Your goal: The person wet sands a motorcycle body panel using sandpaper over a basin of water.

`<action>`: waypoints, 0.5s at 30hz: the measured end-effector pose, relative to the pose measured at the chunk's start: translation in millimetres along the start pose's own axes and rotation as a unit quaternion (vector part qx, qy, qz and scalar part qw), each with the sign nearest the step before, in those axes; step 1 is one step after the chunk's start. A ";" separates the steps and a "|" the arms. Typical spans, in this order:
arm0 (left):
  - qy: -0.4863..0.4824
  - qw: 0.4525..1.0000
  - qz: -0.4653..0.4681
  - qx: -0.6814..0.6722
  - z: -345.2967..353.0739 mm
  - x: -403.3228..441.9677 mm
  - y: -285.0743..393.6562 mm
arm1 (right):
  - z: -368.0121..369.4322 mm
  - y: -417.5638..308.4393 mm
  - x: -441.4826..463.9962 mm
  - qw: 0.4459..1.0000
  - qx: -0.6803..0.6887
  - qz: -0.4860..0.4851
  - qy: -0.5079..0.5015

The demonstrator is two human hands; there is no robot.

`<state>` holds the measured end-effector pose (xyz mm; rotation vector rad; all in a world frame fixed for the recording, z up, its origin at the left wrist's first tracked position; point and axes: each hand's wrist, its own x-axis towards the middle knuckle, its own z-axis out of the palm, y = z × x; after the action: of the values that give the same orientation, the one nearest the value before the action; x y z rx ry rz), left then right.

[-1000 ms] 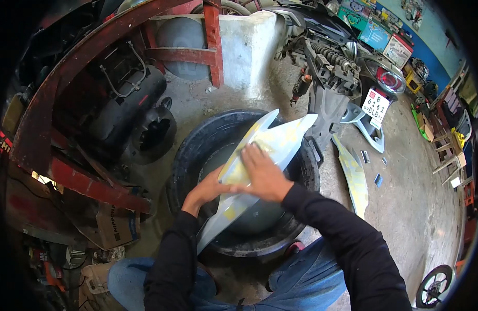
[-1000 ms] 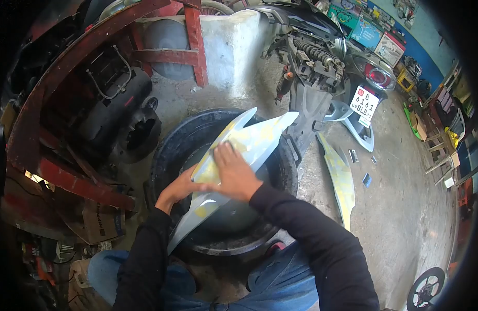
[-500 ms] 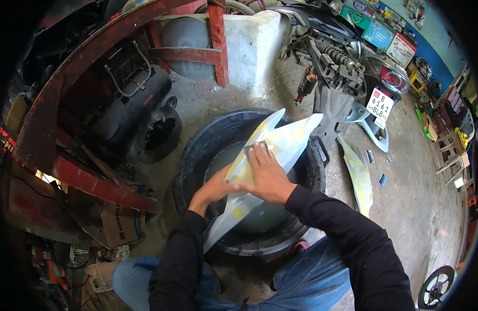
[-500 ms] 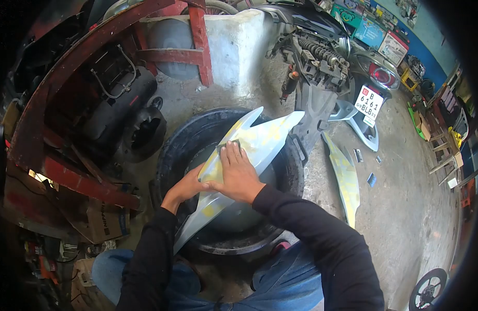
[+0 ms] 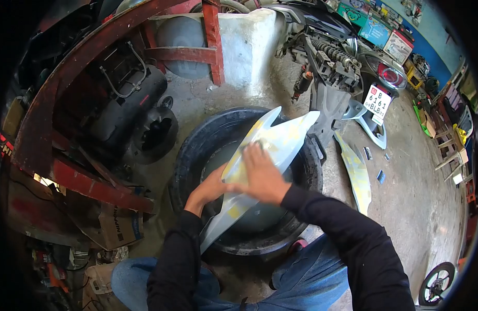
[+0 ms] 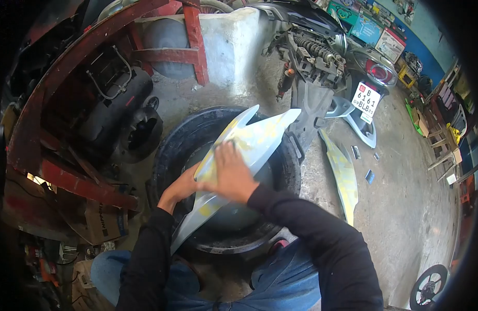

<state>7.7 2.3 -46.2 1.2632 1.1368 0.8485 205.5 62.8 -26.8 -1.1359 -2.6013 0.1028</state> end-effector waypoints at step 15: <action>-0.008 1.000 -0.008 -0.025 -0.1 -1.3 -1.3 | -11.8 38.4 1.6 0.994 0.044 -0.082 -0.055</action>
<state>7.2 0.9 -47.2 1.2162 1.1050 0.8492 235.1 89.6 -22.2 -0.9075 -2.7455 0.2475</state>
